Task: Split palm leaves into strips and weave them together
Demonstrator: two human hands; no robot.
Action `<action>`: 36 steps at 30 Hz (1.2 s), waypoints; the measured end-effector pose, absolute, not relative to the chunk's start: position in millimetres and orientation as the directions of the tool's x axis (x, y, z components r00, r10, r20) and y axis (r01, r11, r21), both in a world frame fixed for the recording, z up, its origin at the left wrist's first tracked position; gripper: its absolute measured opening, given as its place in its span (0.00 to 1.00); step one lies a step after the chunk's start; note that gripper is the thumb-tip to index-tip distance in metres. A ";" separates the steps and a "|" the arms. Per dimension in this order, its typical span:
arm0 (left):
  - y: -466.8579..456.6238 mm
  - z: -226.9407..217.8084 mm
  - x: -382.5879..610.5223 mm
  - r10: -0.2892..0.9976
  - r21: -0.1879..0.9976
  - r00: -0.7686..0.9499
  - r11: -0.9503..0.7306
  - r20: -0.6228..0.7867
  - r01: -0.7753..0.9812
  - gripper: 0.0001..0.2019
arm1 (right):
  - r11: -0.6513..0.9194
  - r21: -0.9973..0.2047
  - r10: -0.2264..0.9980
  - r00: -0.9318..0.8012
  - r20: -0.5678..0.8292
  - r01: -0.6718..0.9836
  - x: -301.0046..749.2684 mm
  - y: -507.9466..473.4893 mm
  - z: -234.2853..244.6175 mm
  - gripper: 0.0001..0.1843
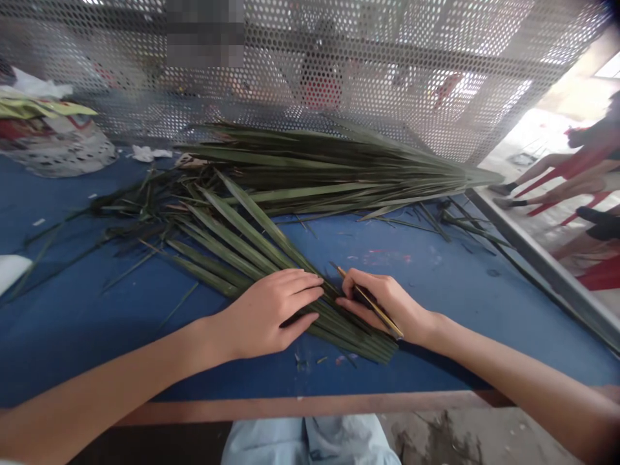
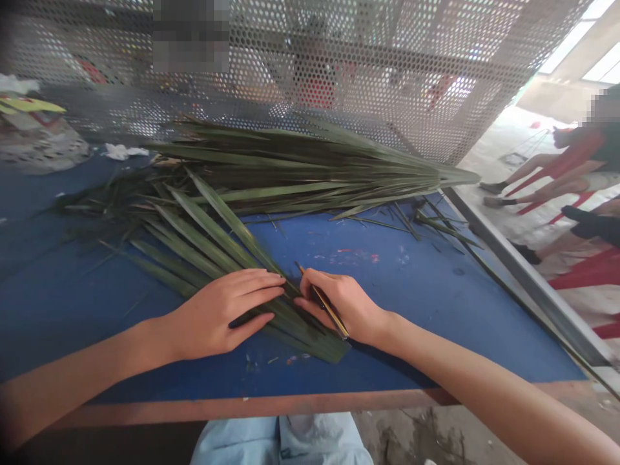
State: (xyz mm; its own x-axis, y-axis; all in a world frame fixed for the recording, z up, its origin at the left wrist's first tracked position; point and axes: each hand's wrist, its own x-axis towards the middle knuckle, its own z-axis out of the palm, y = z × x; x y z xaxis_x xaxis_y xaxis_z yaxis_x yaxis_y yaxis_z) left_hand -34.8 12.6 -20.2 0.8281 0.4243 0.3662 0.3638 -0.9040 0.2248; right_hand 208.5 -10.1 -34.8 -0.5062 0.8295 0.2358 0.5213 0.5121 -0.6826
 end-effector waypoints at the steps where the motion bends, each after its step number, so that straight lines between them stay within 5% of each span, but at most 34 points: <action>1: 13.0 -19.8 -35.8 0.435 0.244 0.826 -0.898 0.359 0.367 0.16 | 0.508 -0.692 0.835 -0.492 0.248 0.513 210.0 -9.1 -32.9 0.10; 5: 14.1 -18.1 -37.7 0.460 0.288 0.819 -0.881 0.343 0.375 0.17 | 0.494 -0.703 0.867 -0.352 0.353 0.512 217.7 -5.6 -23.4 0.16; 9: 16.2 -16.4 -37.3 0.486 0.344 0.805 -0.861 0.340 0.374 0.17 | 0.462 -0.720 0.886 -0.235 0.400 0.518 221.3 -9.9 -19.4 0.10; 21: 18.5 -14.9 -37.5 0.509 0.390 0.799 -0.839 0.320 0.379 0.17 | 0.871 -0.237 0.489 -0.719 0.495 0.430 215.1 -22.5 -20.1 0.12; 36: 18.9 -18.6 -37.8 0.521 0.393 0.791 -0.833 0.322 0.389 0.17 | 0.863 -0.211 0.505 -0.769 0.392 0.460 211.8 -16.8 -24.5 0.14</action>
State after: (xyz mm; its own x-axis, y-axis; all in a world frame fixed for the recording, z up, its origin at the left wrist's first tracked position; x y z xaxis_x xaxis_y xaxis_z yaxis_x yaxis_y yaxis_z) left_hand -37.8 18.9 -18.6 0.7907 0.5207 0.3220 0.3886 -0.8332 0.3934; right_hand 211.8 -16.8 -24.5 -0.7685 0.5055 0.3922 0.4598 0.8626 -0.2109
